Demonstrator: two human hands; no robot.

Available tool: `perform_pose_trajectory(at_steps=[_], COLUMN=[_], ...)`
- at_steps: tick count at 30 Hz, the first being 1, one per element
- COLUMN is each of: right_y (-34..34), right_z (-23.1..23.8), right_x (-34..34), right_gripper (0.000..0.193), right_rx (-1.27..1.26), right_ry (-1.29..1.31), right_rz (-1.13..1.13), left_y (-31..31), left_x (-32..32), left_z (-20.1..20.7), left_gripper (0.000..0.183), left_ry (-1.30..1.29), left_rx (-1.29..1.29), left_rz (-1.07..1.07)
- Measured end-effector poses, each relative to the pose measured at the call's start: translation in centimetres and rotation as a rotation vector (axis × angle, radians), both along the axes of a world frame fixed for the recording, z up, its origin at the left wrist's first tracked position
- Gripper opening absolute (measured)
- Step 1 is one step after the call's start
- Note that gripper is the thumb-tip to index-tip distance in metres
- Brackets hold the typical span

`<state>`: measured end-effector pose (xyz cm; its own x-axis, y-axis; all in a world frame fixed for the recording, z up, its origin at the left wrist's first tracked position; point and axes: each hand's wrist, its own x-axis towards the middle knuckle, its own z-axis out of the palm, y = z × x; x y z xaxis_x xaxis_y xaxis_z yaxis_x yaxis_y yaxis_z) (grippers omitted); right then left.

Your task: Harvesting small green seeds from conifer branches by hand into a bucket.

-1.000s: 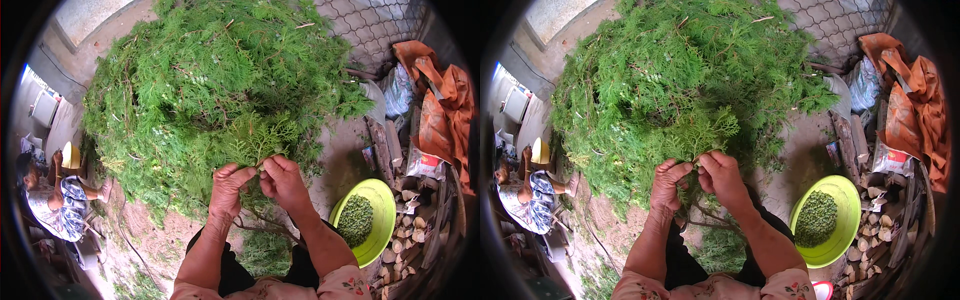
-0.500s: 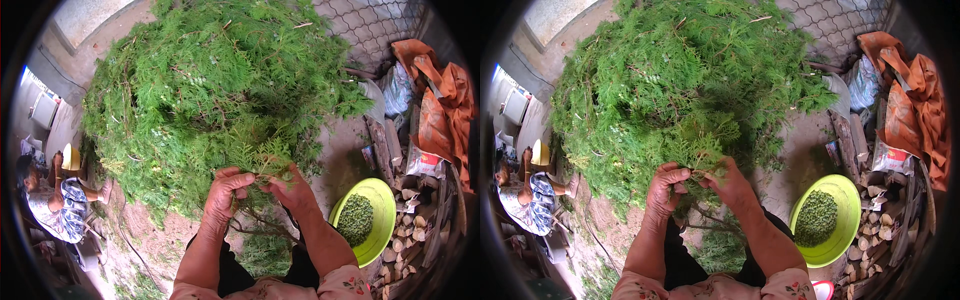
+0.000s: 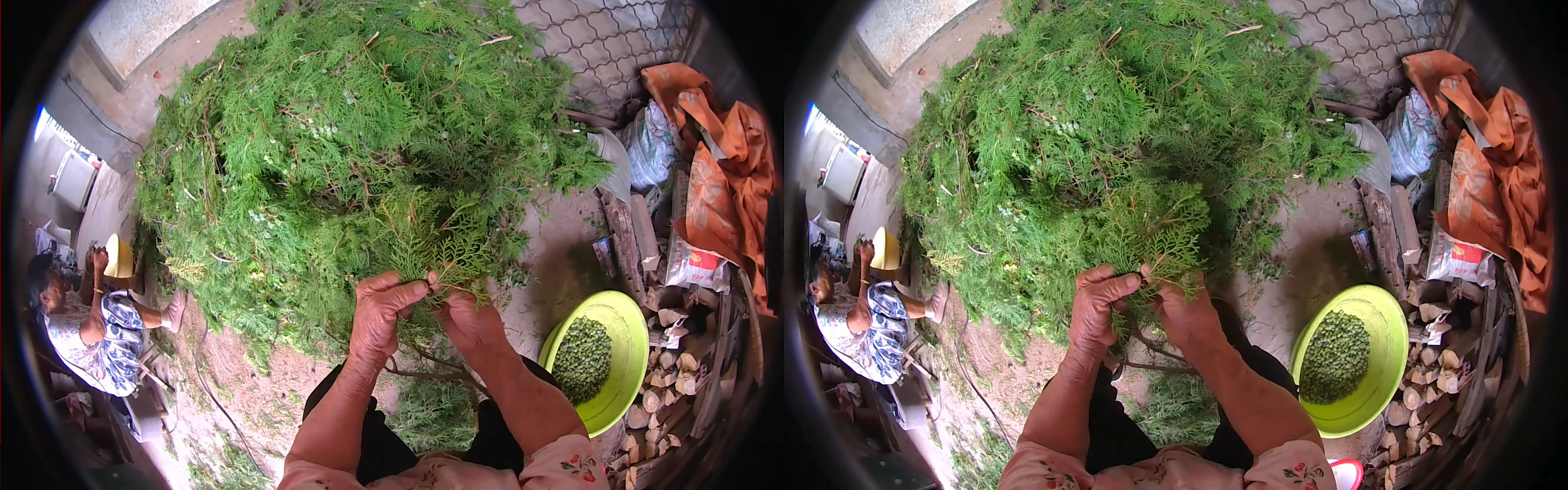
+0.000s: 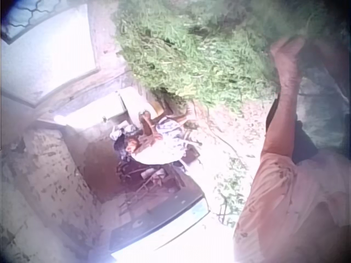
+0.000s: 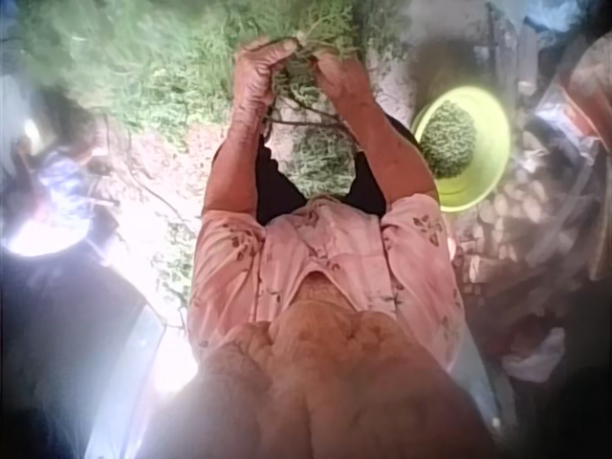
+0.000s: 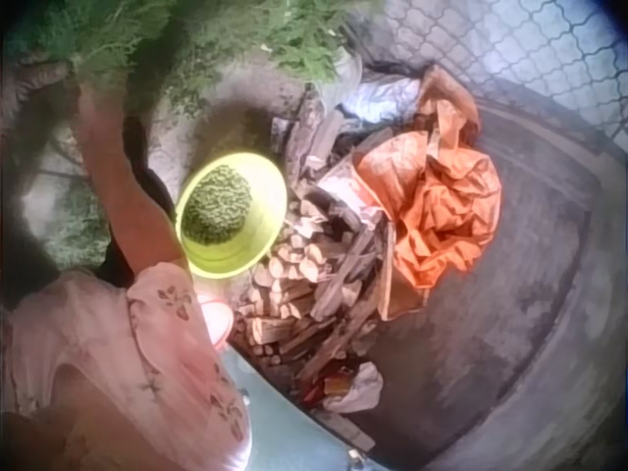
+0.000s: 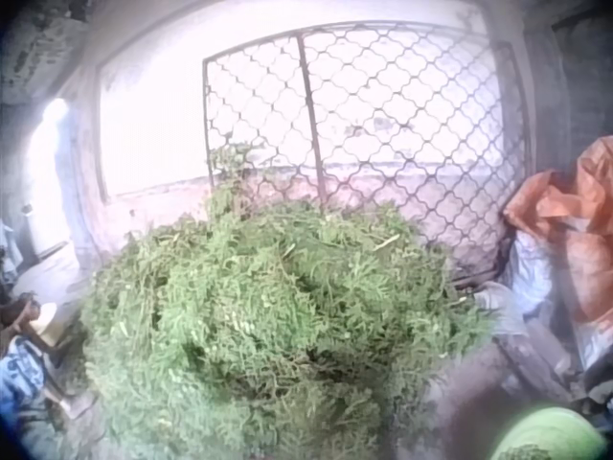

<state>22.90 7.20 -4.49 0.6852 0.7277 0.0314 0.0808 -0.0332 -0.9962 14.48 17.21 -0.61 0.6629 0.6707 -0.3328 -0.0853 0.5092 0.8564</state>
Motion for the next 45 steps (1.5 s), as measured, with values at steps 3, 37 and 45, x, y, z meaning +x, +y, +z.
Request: perform_pose_trajectory(at_steps=[3,37,45], right_y=[-0.4,1.0,0.6], right_z=[0.8,2.5,2.6], right_x=[-0.6,2.0,2.1], right_gripper=[0.019,0.016,0.015], right_rx=[-0.081,0.318,0.244], right_ry=[-0.640,0.910,0.760], right_rz=[-0.031,-0.011,-0.002], left_y=[-0.1,0.3,0.5], left_x=[-0.1,-0.4,-0.2], left_z=[-0.8,-0.3,-0.1], left_gripper=[0.033,0.011,0.013], left_ry=[-0.029,0.012,0.047], left_rx=[0.125,0.143,0.166], left_rz=[-0.038,0.021,-0.024])
